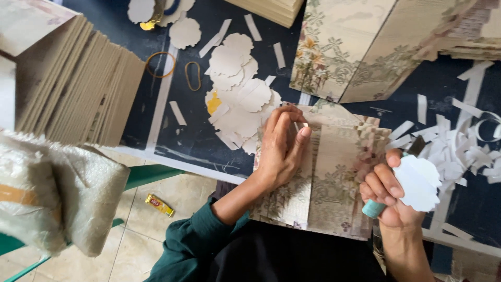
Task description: Attaching decorative paper seals to the front of folded invitation cards using a small applicator tool.
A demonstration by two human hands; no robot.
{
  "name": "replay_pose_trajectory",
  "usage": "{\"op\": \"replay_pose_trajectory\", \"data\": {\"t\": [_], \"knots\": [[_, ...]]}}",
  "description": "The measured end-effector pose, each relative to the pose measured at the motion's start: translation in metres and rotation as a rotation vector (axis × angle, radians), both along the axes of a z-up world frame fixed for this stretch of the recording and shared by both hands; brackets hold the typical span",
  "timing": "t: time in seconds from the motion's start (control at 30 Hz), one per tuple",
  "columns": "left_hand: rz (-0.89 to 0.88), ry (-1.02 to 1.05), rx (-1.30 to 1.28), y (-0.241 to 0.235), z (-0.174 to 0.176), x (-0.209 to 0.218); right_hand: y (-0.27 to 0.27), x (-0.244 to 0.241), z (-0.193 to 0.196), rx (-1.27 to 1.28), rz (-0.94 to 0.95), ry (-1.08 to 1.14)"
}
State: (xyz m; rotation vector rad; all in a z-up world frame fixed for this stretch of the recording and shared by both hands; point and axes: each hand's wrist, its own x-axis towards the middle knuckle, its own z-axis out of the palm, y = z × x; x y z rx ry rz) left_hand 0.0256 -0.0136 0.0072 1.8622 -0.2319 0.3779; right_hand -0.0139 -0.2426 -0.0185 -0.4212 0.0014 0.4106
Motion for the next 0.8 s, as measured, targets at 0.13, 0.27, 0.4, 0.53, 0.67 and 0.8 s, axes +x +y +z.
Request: {"op": "replay_pose_trajectory", "data": {"t": [0.13, 0.27, 0.4, 0.53, 0.67, 0.8], "knots": [[0.007, -0.014, 0.061, -0.008, -0.005, -0.012, 0.006, 0.002, 0.003, -0.102, 0.003, -0.003], [-0.106, -0.223, 0.347, -0.026, 0.022, -0.033, -0.074, -0.008, -0.181, -0.026, 0.085, -0.112], [-0.347, -0.087, 0.186, -0.032, 0.057, -0.037, -0.015, -0.049, -0.05, -0.043, 0.012, 0.213], [-0.279, -0.01, -0.011, -0.03, 0.056, -0.035, 0.019, -0.032, 0.03, -0.634, -0.141, 0.045], [-0.276, 0.279, -0.068, -0.022, 0.057, -0.028, 0.026, -0.034, 0.088, -1.77, -0.277, -0.516], [-0.341, 0.352, -0.094, -0.022, 0.066, -0.034, 0.028, -0.036, 0.081, -2.185, -0.155, -0.968]]}}
